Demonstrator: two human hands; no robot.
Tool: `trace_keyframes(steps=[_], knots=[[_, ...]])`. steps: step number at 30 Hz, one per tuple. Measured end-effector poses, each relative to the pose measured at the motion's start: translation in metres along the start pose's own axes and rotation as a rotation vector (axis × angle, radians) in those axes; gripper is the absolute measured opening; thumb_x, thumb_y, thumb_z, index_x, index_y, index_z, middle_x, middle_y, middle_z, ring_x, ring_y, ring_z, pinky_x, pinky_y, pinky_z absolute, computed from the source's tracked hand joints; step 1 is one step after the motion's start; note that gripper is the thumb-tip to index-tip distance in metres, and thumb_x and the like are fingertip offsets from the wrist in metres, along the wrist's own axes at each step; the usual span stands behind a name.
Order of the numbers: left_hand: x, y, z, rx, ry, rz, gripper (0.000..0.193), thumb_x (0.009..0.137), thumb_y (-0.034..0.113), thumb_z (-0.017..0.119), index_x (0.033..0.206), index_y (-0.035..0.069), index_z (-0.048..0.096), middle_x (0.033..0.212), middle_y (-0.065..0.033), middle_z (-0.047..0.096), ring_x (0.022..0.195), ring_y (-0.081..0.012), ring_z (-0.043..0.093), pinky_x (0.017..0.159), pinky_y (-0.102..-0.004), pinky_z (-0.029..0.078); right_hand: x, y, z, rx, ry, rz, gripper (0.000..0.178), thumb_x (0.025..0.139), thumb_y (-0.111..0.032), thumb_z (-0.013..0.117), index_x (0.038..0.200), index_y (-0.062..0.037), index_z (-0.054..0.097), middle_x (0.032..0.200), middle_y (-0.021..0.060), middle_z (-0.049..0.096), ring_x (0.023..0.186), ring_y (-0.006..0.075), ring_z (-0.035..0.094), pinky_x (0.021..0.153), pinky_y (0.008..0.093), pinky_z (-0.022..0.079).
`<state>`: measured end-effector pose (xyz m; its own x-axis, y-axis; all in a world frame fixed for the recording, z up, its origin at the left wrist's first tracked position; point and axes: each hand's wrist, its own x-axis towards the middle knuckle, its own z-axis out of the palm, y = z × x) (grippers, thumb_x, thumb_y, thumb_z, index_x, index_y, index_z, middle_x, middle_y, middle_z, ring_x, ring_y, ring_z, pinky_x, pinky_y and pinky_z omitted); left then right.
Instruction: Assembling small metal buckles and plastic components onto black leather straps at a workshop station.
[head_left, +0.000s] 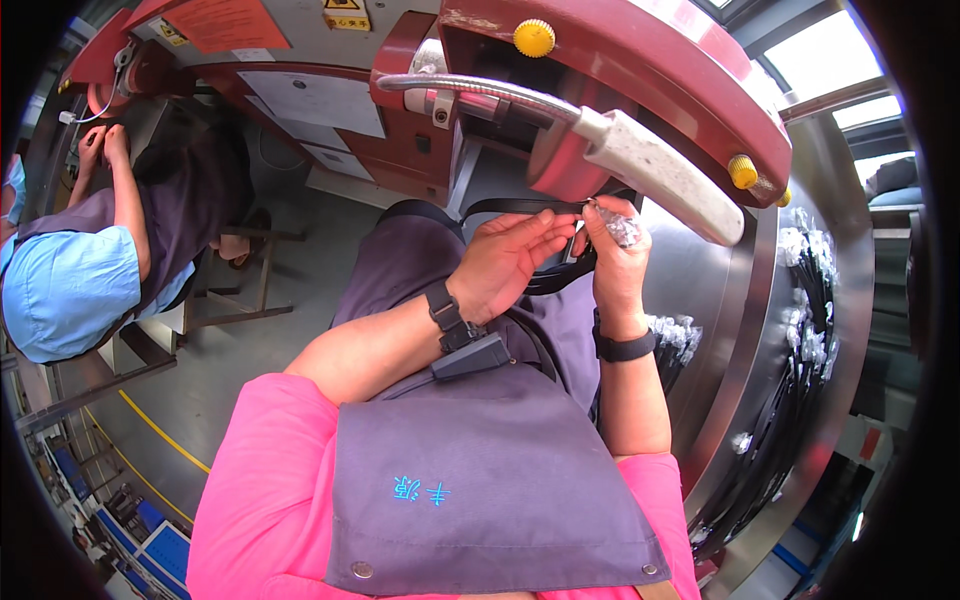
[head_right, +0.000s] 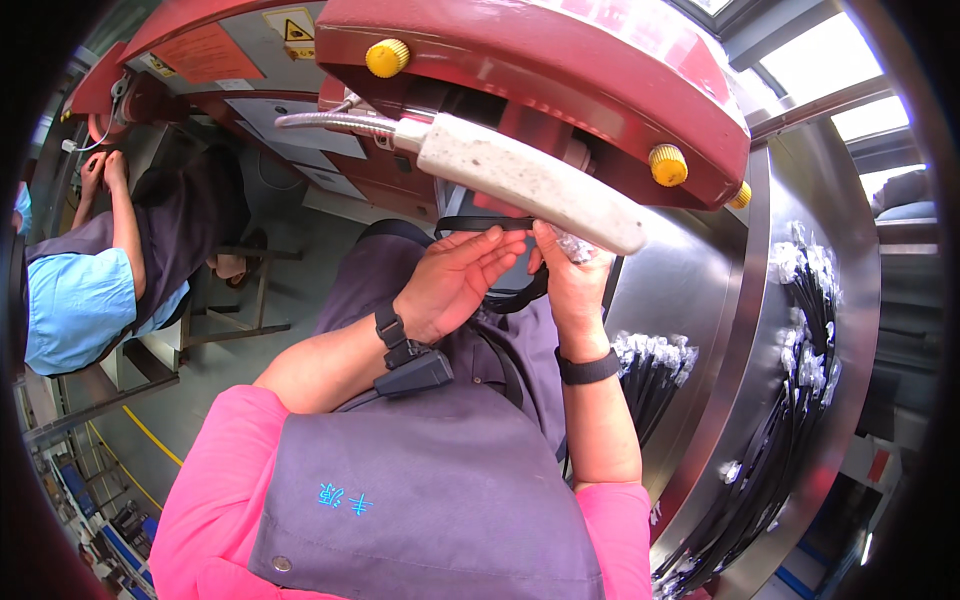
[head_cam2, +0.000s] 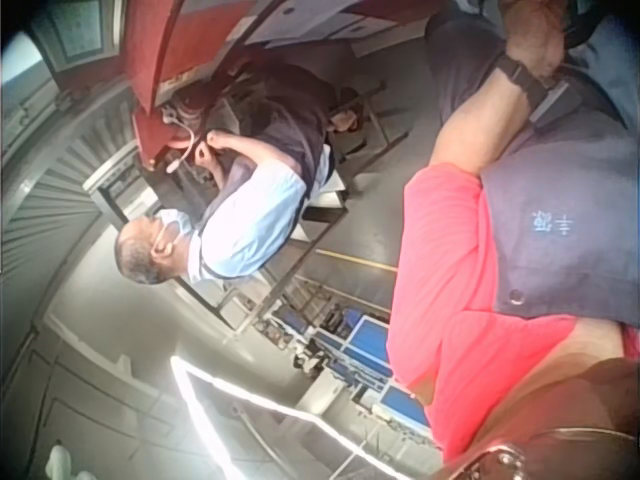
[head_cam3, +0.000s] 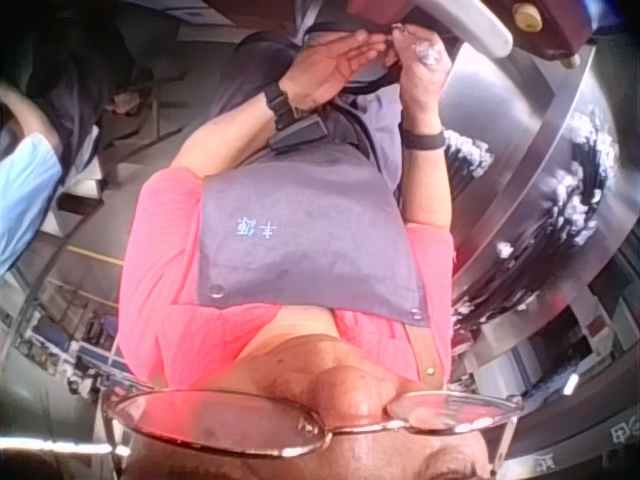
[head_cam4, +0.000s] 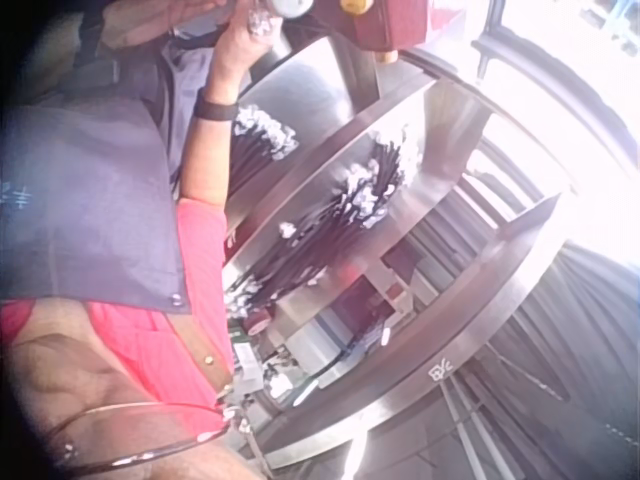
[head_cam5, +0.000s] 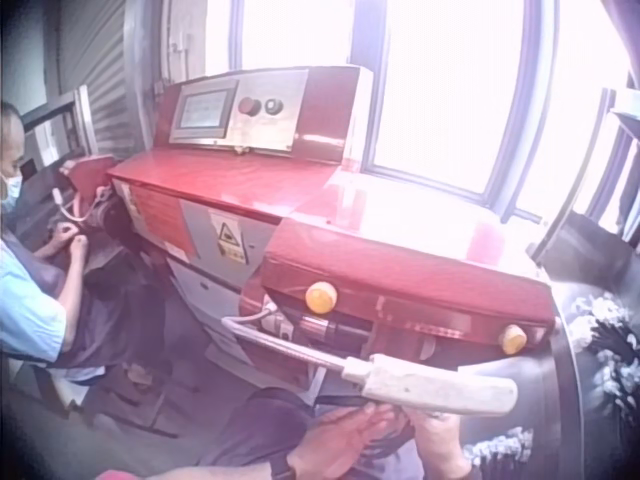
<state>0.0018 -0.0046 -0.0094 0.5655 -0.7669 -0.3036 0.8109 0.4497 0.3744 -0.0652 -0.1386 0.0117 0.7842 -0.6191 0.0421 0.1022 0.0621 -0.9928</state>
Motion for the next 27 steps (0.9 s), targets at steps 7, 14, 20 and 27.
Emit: trace_keyframes(steps=[7, 14, 20, 27], knots=[[0.003, -0.004, 0.005, 0.009, -0.031, 0.005, 0.018, 0.093, 0.012, 0.058, 0.104, -0.001, 0.065, 0.106, -0.0141, 0.067, 0.097, -0.0182, 0.064, 0.087, -0.0275, 0.052, -0.002, 0.002, -0.005, 0.031, 0.017, -0.033, 0.015, 0.088, -0.003, 0.063, 0.101, 0.0008, 0.058, 0.073, 0.006, 0.059, 0.057, 0.0132, 0.055, 0.053, 0.0252, 0.044], [-0.012, 0.006, 0.003, 0.192, -0.2, -0.036, 0.018, 0.092, 0.007, 0.058, 0.109, 0.002, 0.064, 0.105, -0.0122, 0.067, 0.094, -0.0171, 0.063, 0.075, -0.0285, 0.053, -0.029, -0.007, -0.013, 0.214, -0.029, -0.179, 0.011, 0.084, 0.004, 0.064, 0.095, 0.0014, 0.061, 0.094, 0.0115, 0.062, 0.061, 0.0163, 0.058, 0.056, 0.0264, 0.047], [-0.019, 0.009, -0.003, 0.295, -0.295, 0.003, 0.018, 0.089, 0.004, 0.061, 0.107, 0.002, 0.064, 0.101, -0.0116, 0.066, 0.092, -0.017, 0.063, 0.072, -0.0275, 0.053, -0.038, -0.01, -0.02, 0.134, -0.134, -0.25, 0.015, 0.081, 0.007, 0.065, 0.095, 0.0016, 0.062, 0.097, 0.0149, 0.058, 0.064, 0.0167, 0.059, 0.056, 0.026, 0.048], [-0.019, 0.008, -0.004, 0.269, -0.269, 0.011, 0.017, 0.09, 0.006, 0.06, 0.106, 0.003, 0.065, 0.101, -0.0106, 0.067, 0.09, -0.0156, 0.063, 0.071, -0.0264, 0.052, -0.043, -0.016, -0.015, 0.051, -0.036, -0.147, 0.013, 0.083, 0.003, 0.066, 0.096, 0.0025, 0.062, 0.087, 0.0114, 0.062, 0.06, 0.0122, 0.057, 0.054, 0.0229, 0.046]])
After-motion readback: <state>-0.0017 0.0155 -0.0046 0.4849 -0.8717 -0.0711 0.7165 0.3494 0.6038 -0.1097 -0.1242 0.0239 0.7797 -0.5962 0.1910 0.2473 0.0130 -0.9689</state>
